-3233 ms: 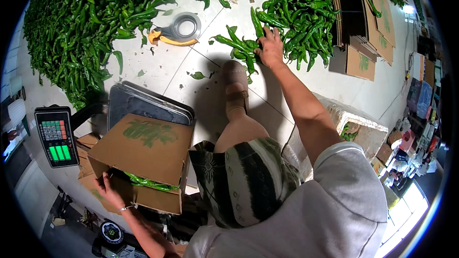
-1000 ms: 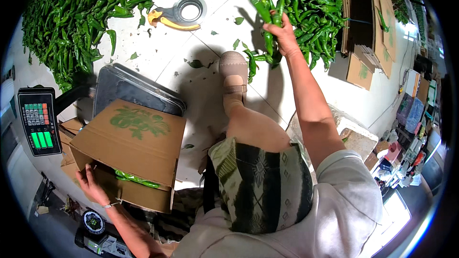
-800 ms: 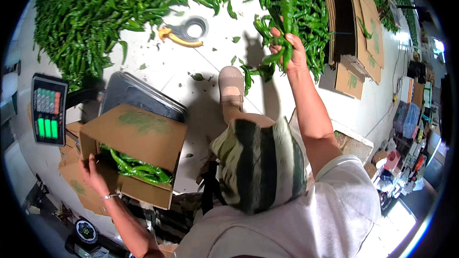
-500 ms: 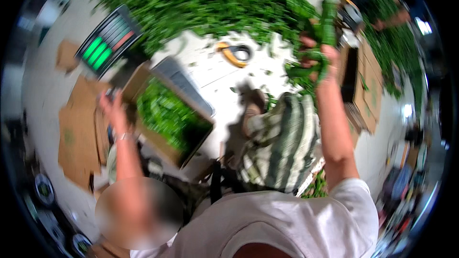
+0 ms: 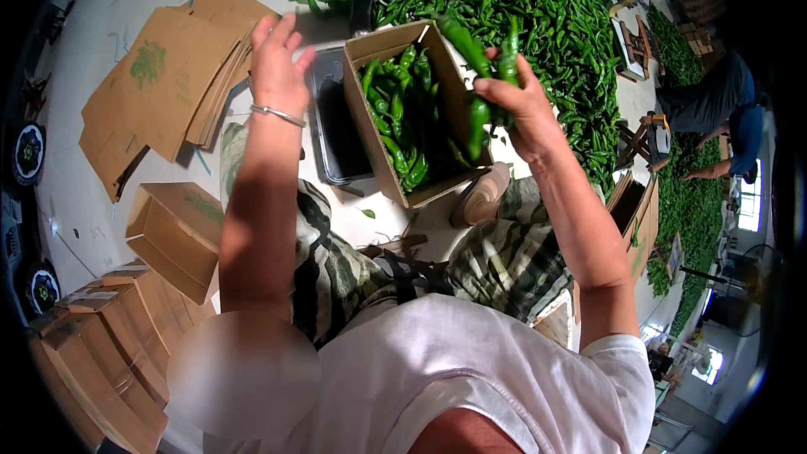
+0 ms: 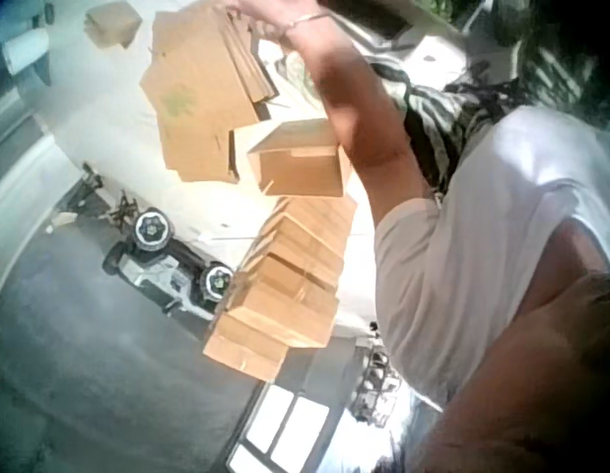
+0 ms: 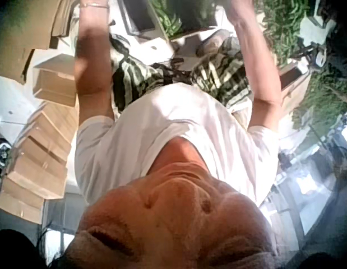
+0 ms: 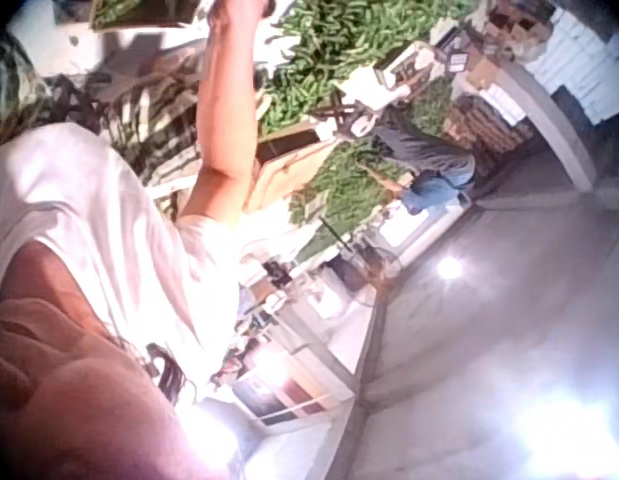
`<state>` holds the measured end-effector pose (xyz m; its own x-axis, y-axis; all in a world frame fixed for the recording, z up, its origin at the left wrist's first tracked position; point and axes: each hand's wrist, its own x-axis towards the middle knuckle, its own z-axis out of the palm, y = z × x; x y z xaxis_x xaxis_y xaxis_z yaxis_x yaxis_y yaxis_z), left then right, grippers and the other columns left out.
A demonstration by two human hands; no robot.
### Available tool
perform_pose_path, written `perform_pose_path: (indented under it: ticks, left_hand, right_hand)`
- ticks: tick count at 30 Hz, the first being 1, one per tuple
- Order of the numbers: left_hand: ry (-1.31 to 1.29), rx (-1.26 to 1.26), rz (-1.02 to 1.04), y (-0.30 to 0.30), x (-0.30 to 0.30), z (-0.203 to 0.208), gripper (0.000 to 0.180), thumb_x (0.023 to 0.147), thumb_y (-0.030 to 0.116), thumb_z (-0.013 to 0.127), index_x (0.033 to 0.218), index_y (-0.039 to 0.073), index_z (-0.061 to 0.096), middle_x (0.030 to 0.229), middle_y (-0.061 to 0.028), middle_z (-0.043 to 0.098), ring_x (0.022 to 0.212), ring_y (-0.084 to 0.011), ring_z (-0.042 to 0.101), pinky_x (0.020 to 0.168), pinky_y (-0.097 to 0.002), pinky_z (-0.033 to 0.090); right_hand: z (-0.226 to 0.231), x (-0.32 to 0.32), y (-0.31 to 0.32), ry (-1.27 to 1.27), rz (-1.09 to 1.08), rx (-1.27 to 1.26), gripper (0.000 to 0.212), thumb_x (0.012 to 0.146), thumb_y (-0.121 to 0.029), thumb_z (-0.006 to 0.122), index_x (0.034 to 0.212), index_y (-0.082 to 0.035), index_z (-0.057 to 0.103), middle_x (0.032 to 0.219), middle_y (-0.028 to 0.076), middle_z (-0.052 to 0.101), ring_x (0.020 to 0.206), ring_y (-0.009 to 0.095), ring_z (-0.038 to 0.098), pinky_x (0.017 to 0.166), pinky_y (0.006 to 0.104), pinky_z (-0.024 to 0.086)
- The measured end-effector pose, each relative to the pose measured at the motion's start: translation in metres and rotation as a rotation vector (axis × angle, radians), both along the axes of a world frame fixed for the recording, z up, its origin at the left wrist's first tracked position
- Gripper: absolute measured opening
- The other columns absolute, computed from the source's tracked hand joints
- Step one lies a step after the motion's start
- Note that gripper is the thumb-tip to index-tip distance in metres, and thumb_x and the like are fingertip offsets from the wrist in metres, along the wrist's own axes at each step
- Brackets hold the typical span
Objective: The person packs green peppers into a cardboard box, weighs them on a scale, seals the box with a tape dispenser, and stacks the box on a pile of other boxes.
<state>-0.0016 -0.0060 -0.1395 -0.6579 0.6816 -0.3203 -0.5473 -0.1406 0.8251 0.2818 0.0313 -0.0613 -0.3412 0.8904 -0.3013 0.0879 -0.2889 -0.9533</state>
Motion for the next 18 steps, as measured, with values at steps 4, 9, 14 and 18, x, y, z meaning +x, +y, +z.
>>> perform_pose_path:
  ticks: [4,9,14,18]
  left_hand:
    - [-0.005,0.122,-0.057,-0.005,-0.01,0.017,0.056,0.087,0.022,0.063,0.134,0.009,0.036,0.126,-0.0122,0.051,0.114,-0.0274,0.049,0.091,-0.0428,0.044]
    - [-0.037,0.154,-0.054,-0.006,-0.016,0.016,0.049,0.089,0.022,0.061,0.13,0.004,0.04,0.128,-0.0163,0.051,0.113,-0.0291,0.051,0.093,-0.0411,0.044]
    - [-0.027,0.145,-0.058,-0.012,-0.021,0.01,0.048,0.09,0.023,0.061,0.13,0.005,0.042,0.128,-0.0152,0.051,0.112,-0.0272,0.052,0.09,-0.0399,0.046]
    - [-0.007,0.106,-0.02,-0.011,-0.017,0.024,0.049,0.092,0.022,0.056,0.135,0.007,0.037,0.127,-0.0121,0.053,0.111,-0.0247,0.054,0.085,-0.0372,0.048]
  right_hand:
    - [-0.026,-0.009,-0.004,-0.123,0.063,0.058,0.061,0.071,-0.011,0.073,0.123,-0.003,0.042,0.089,0.007,0.058,0.068,0.014,0.057,0.062,0.0296,0.047]
    - [-0.022,-0.006,0.004,-0.079,-0.027,0.017,0.048,0.071,-0.007,0.073,0.111,-0.003,0.045,0.083,0.007,0.056,0.059,0.015,0.055,0.054,0.0282,0.046]
    - [-0.016,0.005,0.019,0.063,-0.114,0.084,0.054,0.075,-0.012,0.071,0.119,-0.002,0.043,0.086,0.009,0.057,0.063,0.017,0.057,0.055,0.0296,0.047]
    - [-0.003,0.006,0.016,0.091,-0.133,0.048,0.055,0.075,-0.013,0.07,0.122,-0.004,0.043,0.086,0.008,0.057,0.061,0.017,0.057,0.054,0.0289,0.047]
